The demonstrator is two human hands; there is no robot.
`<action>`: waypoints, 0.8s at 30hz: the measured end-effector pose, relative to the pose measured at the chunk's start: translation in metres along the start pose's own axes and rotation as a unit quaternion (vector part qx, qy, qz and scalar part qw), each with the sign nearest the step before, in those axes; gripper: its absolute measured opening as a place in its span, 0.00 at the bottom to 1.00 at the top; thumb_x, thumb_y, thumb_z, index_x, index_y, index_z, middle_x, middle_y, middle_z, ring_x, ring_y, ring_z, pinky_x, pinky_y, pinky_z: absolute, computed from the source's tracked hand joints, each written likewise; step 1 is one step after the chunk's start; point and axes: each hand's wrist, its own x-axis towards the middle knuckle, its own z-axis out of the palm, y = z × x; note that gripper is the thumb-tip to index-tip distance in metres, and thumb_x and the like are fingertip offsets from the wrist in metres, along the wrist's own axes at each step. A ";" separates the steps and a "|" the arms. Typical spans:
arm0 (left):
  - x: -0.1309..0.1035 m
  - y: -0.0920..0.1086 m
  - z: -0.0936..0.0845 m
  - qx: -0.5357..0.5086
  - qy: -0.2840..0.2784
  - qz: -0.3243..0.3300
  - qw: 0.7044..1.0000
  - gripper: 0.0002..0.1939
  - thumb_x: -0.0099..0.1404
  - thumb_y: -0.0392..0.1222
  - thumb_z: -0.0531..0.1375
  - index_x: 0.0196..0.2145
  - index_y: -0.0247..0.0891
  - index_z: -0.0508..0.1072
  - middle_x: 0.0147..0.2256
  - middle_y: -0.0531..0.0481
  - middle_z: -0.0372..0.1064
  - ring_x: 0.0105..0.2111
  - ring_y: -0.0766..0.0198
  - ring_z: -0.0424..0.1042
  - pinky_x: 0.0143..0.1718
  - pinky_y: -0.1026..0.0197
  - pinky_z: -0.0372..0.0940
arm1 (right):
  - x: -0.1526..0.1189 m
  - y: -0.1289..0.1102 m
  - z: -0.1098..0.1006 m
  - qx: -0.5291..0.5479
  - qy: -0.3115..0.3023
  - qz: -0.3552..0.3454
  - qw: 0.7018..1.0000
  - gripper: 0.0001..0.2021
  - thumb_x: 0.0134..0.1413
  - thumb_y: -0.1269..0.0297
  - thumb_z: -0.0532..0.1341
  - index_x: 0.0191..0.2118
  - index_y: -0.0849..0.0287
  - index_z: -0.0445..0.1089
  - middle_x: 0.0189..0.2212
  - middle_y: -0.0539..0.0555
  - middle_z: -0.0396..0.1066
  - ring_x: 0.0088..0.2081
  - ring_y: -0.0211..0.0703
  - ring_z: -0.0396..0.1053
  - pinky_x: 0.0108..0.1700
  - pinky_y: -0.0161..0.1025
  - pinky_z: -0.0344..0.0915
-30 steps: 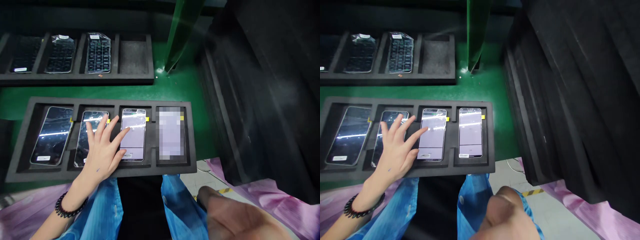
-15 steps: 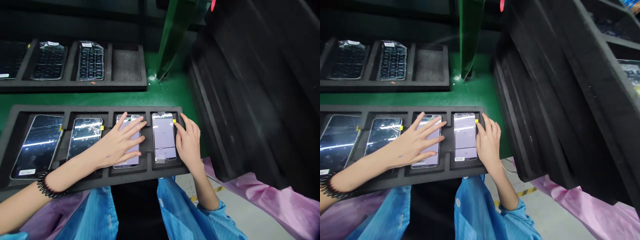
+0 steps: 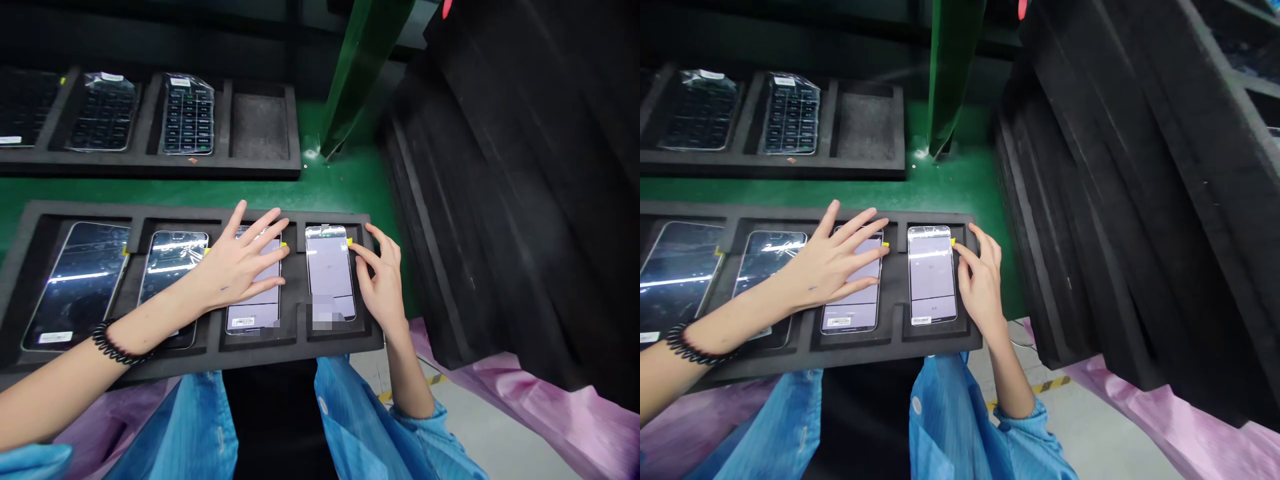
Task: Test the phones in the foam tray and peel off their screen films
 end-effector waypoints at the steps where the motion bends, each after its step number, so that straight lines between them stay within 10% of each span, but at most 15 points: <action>1: 0.000 0.000 0.001 0.003 0.004 -0.001 1.000 0.21 0.77 0.54 0.49 0.54 0.39 0.71 0.69 0.40 0.57 0.72 0.43 0.49 0.71 0.28 0.34 | 0.000 0.000 0.000 0.001 0.001 0.001 1.000 0.17 0.65 0.74 0.53 0.49 0.53 0.77 0.65 0.58 0.64 0.66 0.55 0.59 0.64 0.63 0.63; 24: 0.001 0.000 -0.009 -0.051 -0.025 0.013 0.998 0.18 0.77 0.53 0.50 0.47 0.42 0.75 0.66 0.49 0.63 0.71 0.47 0.52 0.72 0.28 0.28 | -0.009 -0.001 -0.003 0.032 0.010 0.019 0.999 0.18 0.61 0.74 0.56 0.46 0.48 0.81 0.68 0.52 0.63 0.68 0.54 0.58 0.66 0.67 0.60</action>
